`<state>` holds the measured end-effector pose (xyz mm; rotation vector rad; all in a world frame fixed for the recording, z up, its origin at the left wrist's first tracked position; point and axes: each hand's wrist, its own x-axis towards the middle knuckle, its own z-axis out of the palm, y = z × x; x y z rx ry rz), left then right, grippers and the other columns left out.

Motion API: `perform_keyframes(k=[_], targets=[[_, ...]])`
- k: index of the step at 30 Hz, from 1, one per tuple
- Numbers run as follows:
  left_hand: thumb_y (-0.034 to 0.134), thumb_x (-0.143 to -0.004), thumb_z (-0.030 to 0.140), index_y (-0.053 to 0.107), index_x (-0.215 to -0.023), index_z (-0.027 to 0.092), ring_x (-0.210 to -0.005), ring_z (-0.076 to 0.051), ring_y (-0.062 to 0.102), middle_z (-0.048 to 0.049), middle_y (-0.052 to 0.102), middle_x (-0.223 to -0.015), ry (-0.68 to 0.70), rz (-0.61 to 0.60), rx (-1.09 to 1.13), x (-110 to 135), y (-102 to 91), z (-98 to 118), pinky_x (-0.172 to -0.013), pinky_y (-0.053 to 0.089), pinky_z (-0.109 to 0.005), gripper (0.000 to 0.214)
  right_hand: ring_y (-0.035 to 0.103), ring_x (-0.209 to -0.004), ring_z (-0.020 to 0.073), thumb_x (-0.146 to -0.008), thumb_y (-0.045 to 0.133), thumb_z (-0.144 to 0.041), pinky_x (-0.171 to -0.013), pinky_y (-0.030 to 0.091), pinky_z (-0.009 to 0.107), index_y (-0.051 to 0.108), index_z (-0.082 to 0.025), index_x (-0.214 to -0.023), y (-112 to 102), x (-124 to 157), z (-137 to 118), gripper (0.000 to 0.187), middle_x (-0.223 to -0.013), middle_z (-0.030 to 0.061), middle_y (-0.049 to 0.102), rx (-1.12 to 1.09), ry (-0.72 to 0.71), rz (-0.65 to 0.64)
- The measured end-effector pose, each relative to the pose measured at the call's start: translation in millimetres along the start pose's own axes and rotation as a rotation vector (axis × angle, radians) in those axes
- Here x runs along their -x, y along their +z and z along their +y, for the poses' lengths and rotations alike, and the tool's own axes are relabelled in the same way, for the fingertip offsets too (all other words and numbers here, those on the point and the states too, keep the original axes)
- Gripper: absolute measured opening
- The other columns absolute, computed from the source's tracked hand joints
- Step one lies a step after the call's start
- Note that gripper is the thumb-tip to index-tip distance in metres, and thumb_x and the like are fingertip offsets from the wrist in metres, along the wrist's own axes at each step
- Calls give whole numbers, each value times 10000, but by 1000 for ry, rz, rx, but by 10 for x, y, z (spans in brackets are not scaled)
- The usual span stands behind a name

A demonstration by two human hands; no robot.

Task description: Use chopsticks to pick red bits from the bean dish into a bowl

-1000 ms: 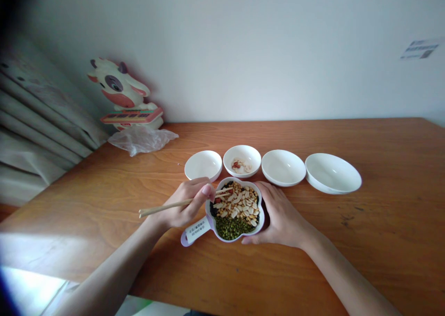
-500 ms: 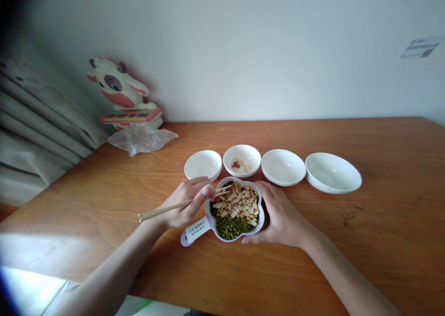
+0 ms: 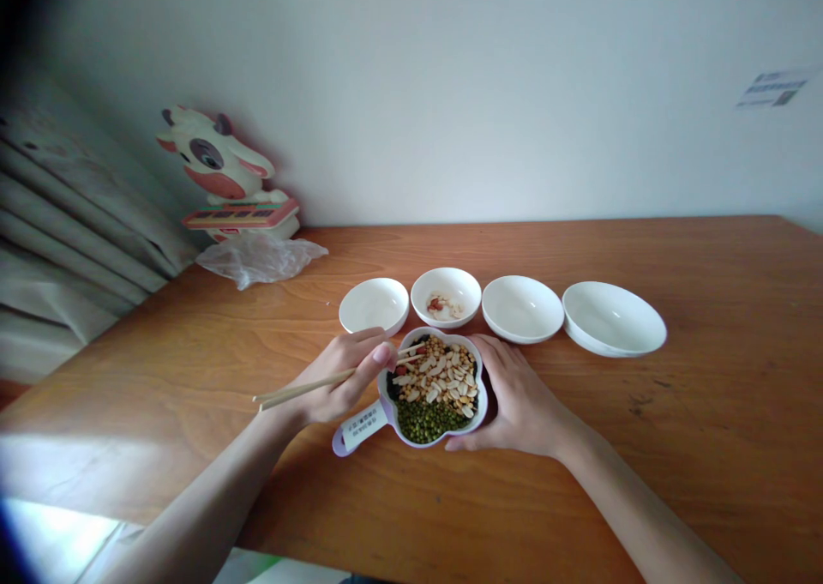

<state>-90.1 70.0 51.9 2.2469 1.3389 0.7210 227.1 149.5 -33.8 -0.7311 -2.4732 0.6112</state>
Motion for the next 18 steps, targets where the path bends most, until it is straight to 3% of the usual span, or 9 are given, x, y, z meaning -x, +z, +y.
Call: perform_keyframes(k=[9,18], targets=[[279,-1249,488,700,-887,189,-761,-172,670,-45,726,-847,13,151,96,17,40,-15,-761,522,-315,631,564,-1520,535,-638,988,-826,-1241,510,731,294,-317,-1732,9,7,10,1392,-1661,217,550,10,17,-6],[292,-1250,456,715,-876,191,-743,-172,695,-43,742,-817,56,199,85,25,71,-40,-752,549,-308,624,561,-1514,547,-613,992,-837,-1232,510,741,289,-314,-1737,30,19,47,1425,-1667,217,538,2,19,-3]])
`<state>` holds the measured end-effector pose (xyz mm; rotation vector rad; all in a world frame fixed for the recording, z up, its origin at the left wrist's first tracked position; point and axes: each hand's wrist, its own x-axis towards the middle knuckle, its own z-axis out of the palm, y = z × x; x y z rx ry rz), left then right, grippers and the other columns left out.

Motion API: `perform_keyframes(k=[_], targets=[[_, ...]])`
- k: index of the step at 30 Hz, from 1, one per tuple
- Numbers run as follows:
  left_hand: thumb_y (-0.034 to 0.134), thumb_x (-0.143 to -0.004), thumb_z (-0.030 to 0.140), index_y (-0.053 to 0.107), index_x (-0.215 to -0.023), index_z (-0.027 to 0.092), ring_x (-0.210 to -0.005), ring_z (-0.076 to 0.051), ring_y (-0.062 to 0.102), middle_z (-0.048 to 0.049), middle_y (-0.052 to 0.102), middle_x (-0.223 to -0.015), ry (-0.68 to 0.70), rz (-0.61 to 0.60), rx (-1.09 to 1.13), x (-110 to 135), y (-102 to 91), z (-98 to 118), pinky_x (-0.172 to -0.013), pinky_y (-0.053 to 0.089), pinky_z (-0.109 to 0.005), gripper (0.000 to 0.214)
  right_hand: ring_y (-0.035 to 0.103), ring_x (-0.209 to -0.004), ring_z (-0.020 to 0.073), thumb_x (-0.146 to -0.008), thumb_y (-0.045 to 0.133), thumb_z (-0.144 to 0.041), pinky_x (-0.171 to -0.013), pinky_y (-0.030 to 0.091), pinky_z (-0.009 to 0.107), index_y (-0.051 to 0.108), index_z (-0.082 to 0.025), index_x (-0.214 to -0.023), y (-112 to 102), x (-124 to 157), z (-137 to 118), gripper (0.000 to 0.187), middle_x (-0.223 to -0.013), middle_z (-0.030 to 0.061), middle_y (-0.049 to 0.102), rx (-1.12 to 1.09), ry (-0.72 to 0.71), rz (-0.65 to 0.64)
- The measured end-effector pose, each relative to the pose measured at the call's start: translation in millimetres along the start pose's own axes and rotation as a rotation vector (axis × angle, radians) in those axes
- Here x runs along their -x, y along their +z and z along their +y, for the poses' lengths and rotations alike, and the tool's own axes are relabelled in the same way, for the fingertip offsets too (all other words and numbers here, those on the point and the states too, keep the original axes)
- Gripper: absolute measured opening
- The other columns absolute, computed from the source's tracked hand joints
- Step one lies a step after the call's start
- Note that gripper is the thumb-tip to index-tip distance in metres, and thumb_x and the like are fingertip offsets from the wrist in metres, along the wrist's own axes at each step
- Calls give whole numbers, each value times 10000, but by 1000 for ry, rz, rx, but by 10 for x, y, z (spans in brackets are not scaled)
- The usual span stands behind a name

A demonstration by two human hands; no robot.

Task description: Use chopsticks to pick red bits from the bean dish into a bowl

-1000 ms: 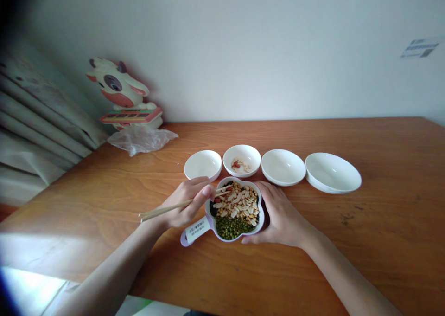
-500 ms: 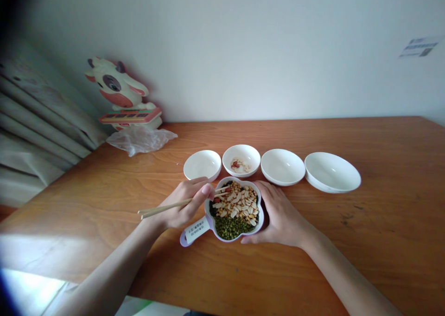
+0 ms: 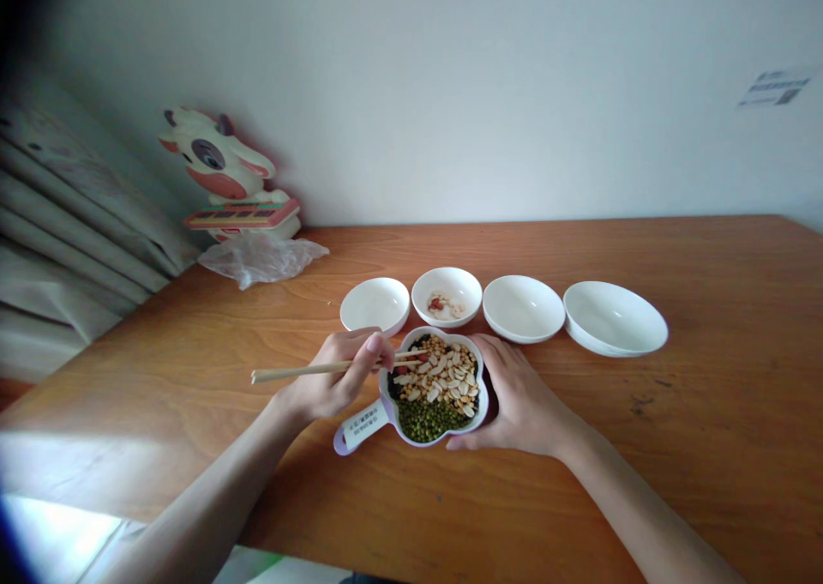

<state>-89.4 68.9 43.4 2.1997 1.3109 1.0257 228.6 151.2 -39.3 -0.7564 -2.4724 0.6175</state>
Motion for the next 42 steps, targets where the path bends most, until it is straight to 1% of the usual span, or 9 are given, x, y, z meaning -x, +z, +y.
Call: perform_keyframes(k=[4,8,14,18,23,26,31,37,42], targets=[[299,-1253,435,717,-876,194,-723,-157,687,-34,735,-801,22,42,-25,14,4,-30,-734,539,-296,612,558,-1514,553,-625,986,-840,-1222,514,751,273,-322,-1734,-7,-9,-12,1417,-1658,225,538,2,-8,-3],[299,-1253,426,721,-877,192,-718,-152,688,-34,731,-795,32,71,-24,22,3,-40,-717,531,-291,611,568,-1505,547,-632,986,-836,-1221,522,742,282,-334,-1731,-11,-19,-22,1399,-1649,212,551,-5,-12,-7],[305,-1251,433,714,-874,190,-751,-160,689,-38,727,-817,4,25,-4,20,-31,-13,-768,541,-303,606,553,-1515,551,-622,981,-853,-1237,495,767,287,-328,-1724,-8,-14,-17,1405,-1659,221,539,-6,-9,-9],[315,-1247,471,714,-882,195,-771,-163,679,-33,730,-829,-64,-10,71,40,-54,-16,-794,538,-306,608,536,-1531,555,-629,976,-856,-1244,481,782,271,-316,-1727,7,-3,-3,1412,-1678,232,518,5,-1,-9],[333,-1235,546,734,-838,191,-708,-148,635,-14,699,-762,-221,-58,239,24,-72,-1,-727,516,-286,666,557,-1510,547,-617,987,-844,-1241,494,767,291,-304,-1731,8,-7,-8,1420,-1658,229,539,-4,-11,-3],[358,-1224,571,736,-829,188,-711,-150,628,-19,721,-780,-284,-61,282,-3,-63,17,-723,518,-283,668,563,-1501,537,-622,985,-846,-1237,501,757,301,-293,-1719,-5,-18,-23,1405,-1643,235,546,-2,-13,-1],[364,-1216,596,722,-837,190,-734,-157,632,-19,720,-797,-311,-38,273,-15,-66,18,-747,521,-287,661,567,-1498,525,-622,984,-847,-1249,495,740,319,-300,-1713,-15,-27,-41,1390,-1636,222,556,-11,-7,-7],[337,-1219,599,710,-869,191,-784,-175,663,-25,721,-832,-323,-94,215,-11,-86,15,-779,544,-298,655,577,-1482,523,-624,979,-852,-1237,497,736,304,-294,-1715,-7,-17,-30,1399,-1626,229,556,-11,-3,-8],[355,-1216,607,724,-867,194,-775,-180,688,-35,736,-838,-324,-52,245,0,-43,-4,-759,576,-294,655,573,-1477,535,-610,998,-831,-1233,486,750,293,-292,-1742,14,-11,-12,1439,-1624,237,558,-21,-13,9]])
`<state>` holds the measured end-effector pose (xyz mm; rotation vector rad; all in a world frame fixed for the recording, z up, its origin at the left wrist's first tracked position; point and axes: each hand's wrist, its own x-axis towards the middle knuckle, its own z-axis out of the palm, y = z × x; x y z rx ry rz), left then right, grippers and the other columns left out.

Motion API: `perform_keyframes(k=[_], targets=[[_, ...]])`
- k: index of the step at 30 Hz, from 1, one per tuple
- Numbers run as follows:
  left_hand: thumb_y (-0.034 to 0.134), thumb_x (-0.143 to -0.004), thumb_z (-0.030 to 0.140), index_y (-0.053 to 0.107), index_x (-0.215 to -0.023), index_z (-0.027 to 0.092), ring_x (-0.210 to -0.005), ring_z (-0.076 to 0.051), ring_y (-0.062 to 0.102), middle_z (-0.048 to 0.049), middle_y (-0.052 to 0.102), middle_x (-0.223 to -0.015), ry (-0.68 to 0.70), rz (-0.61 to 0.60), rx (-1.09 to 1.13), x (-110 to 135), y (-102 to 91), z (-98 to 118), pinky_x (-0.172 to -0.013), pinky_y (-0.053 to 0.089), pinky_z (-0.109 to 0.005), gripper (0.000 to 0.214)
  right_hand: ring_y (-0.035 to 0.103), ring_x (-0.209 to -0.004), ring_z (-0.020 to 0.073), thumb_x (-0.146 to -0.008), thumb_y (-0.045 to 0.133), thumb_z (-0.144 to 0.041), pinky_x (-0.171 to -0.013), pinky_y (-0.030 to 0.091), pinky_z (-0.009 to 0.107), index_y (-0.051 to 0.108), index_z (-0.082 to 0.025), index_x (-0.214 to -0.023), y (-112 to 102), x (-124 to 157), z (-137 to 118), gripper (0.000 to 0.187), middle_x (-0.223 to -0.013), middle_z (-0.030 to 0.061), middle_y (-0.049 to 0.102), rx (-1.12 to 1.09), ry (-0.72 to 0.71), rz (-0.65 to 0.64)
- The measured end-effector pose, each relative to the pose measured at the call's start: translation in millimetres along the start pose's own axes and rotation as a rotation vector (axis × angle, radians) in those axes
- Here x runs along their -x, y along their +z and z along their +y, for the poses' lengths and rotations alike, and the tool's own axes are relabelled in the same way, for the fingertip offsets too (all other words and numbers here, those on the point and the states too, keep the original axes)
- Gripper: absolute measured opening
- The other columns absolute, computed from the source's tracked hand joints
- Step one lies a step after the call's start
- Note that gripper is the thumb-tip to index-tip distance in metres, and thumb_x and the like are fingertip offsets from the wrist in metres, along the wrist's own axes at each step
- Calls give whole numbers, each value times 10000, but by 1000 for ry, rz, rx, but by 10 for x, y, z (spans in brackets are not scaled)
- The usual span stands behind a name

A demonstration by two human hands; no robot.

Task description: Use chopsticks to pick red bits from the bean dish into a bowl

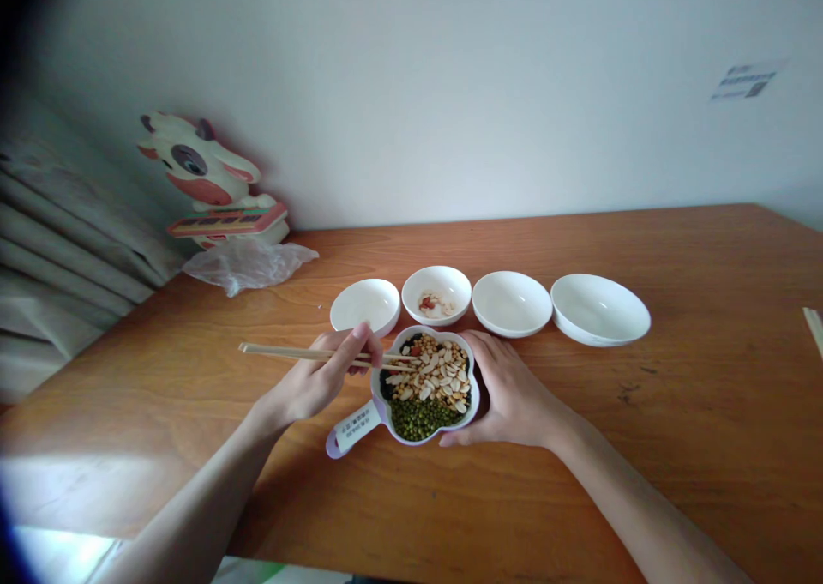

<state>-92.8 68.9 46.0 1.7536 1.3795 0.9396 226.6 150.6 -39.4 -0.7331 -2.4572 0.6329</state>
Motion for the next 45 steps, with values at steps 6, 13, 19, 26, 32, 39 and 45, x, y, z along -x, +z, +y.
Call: perform_keyframes(k=[6,13,19,26,32,39,45], targets=[[380,-1216,596,738,-859,189,-779,-185,728,-51,757,-832,37,36,-8,15,32,-10,-770,607,-286,649,550,-1504,537,-601,1014,-802,-1249,466,745,326,-303,-1748,-35,-40,-69,1427,-1666,220,546,-31,8,9],[398,-1229,532,781,-844,179,-723,-168,735,-53,780,-790,122,64,-111,40,36,-39,-696,578,-257,647,574,-1490,501,-593,1021,-801,-1262,465,709,409,-296,-1689,-69,-80,-125,1353,-1641,205,580,-63,11,-5],[425,-1231,489,790,-819,171,-646,-148,731,-49,787,-743,233,100,-219,21,28,-30,-629,538,-243,635,575,-1494,500,-605,992,-849,-1263,474,701,371,-276,-1683,-56,-67,-98,1370,-1638,230,564,-54,-3,5],[437,-1232,454,785,-815,177,-628,-140,719,-46,776,-725,380,126,-316,12,65,-19,-617,512,-245,610,583,-1481,512,-581,1004,-843,-1251,481,723,387,-288,-1687,-36,-57,-84,1383,-1614,219,583,-56,25,1],[417,-1236,411,771,-794,181,-602,-140,715,-51,777,-708,373,184,-272,19,76,-9,-607,534,-244,611,577,-1486,510,-594,1002,-834,-1257,469,736,365,-317,-1712,-22,-37,-70,1386,-1632,201,571,-50,18,7],[404,-1238,413,759,-786,187,-616,-135,696,-46,762,-712,390,256,-254,34,81,-68,-623,539,-249,619,592,-1469,511,-597,995,-847,-1236,488,726,373,-295,-1689,-28,-51,-86,1373,-1602,222,582,-38,22,0],[358,-1238,490,767,-771,199,-627,-160,700,-57,762,-711,368,415,-235,-24,114,-73,-660,580,-288,686,601,-1450,514,-581,1021,-809,-1234,483,723,383,-296,-1706,-26,-57,-72,1391,-1587,216,597,-54,7,9]])
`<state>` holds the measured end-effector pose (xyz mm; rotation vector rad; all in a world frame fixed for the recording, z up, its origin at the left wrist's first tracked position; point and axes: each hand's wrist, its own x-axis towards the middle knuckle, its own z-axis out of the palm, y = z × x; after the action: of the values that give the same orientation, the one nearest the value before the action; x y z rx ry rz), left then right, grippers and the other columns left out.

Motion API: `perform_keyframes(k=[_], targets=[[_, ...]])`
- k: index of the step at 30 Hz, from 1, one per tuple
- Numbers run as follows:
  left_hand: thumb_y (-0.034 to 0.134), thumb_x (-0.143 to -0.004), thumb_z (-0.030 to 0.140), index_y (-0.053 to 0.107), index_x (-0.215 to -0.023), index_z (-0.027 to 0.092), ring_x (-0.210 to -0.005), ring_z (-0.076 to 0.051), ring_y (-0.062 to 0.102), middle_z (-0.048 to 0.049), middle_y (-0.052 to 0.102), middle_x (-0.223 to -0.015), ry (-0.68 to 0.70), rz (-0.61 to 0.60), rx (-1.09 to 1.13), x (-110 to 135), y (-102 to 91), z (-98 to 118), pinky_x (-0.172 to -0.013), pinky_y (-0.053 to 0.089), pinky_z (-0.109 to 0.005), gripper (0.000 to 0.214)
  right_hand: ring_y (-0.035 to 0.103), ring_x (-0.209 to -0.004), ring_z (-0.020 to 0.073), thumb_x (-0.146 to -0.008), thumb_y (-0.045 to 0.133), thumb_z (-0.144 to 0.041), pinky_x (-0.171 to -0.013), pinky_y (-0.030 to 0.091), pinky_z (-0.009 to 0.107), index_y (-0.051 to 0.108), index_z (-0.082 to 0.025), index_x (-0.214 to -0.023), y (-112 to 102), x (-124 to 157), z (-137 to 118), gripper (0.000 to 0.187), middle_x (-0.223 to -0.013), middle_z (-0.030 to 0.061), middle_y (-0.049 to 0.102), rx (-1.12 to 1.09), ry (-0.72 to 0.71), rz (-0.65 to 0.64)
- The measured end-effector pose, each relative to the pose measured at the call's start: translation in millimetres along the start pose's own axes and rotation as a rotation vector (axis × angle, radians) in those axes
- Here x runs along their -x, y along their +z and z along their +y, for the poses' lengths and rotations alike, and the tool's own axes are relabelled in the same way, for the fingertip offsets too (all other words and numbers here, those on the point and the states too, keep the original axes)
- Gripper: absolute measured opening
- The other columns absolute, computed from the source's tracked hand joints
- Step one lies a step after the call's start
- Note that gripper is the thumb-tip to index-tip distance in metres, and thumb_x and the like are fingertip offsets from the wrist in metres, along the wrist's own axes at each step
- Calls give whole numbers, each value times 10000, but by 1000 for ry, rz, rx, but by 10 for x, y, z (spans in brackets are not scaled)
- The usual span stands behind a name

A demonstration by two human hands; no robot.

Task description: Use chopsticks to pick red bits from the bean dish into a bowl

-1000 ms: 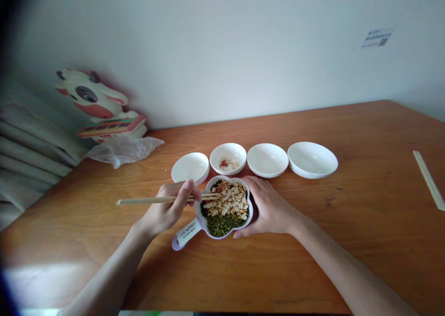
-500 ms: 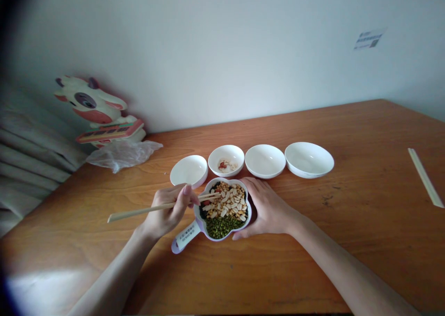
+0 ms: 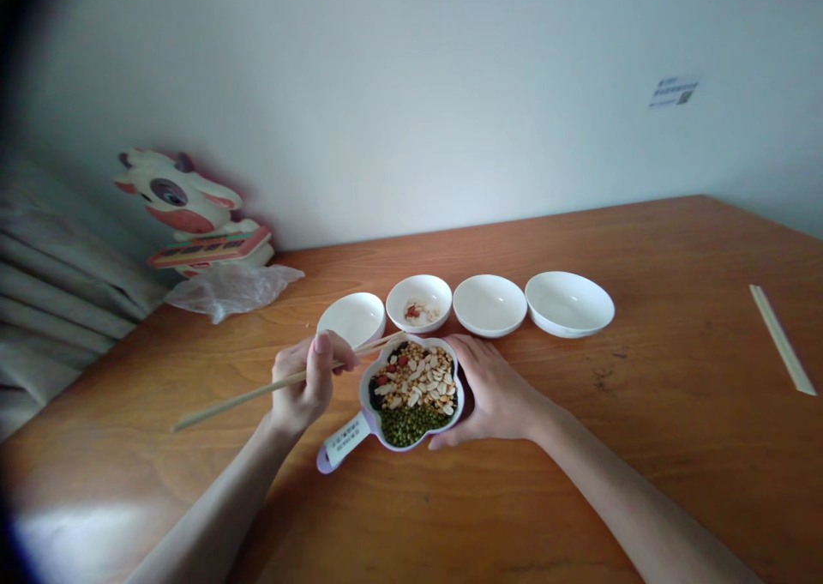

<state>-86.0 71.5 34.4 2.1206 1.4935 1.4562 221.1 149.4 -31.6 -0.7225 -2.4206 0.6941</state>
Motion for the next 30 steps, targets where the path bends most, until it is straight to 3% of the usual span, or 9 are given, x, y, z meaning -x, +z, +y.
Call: perform_keyframes(k=[3,5,9,14,19,25,30], targets=[[342,-1235,536,780,-755,203,-633,-166,708,-60,776,-715,-19,101,28,-167,53,30,-658,584,-290,730,595,-1454,511,-590,1014,-818,-1234,480,726,361,-288,-1709,-1,-1,7,1400,-1597,225,584,-2,-14,-2],[338,-1229,572,777,-748,200,-631,-165,706,-63,784,-731,-51,104,41,-296,92,26,-645,573,-290,750,589,-1461,512,-595,1002,-840,-1238,477,726,351,-285,-1704,1,-1,9,1401,-1600,231,577,4,-17,-5],[424,-1202,616,769,-826,189,-708,-184,722,-64,778,-778,-124,-58,46,-431,144,-41,-673,564,-292,665,591,-1457,510,-597,985,-866,-1236,483,713,366,-268,-1678,11,-3,11,1381,-1590,237,578,11,-15,-1],[429,-1206,586,765,-893,190,-775,-190,713,-54,774,-841,-145,-109,6,-330,116,-76,-751,565,-296,607,595,-1451,512,-578,987,-871,-1233,479,714,370,-261,-1680,17,-8,7,1402,-1587,239,585,2,-6,3],[383,-1228,526,750,-876,190,-764,-191,700,-58,758,-831,-143,-152,38,-198,15,-43,-761,552,-299,609,597,-1450,506,-583,1004,-838,-1241,474,701,373,-260,-1689,24,7,18,1398,-1598,237,584,-7,-10,6],[346,-1234,484,720,-880,187,-785,-191,672,-51,710,-838,-60,-399,65,-184,-155,46,-784,517,-309,595,581,-1474,497,-571,1032,-795,-1262,452,683,384,-287,-1702,16,-3,7,1399,-1626,213,581,-36,-16,13],[331,-1235,501,689,-873,194,-801,-192,643,-35,693,-837,-142,-513,89,-200,-283,85,-812,504,-313,595,608,-1430,493,-571,1046,-762,-1238,465,673,424,-301,-1691,-18,-33,-42,1362,-1579,194,620,-51,7,-1]])
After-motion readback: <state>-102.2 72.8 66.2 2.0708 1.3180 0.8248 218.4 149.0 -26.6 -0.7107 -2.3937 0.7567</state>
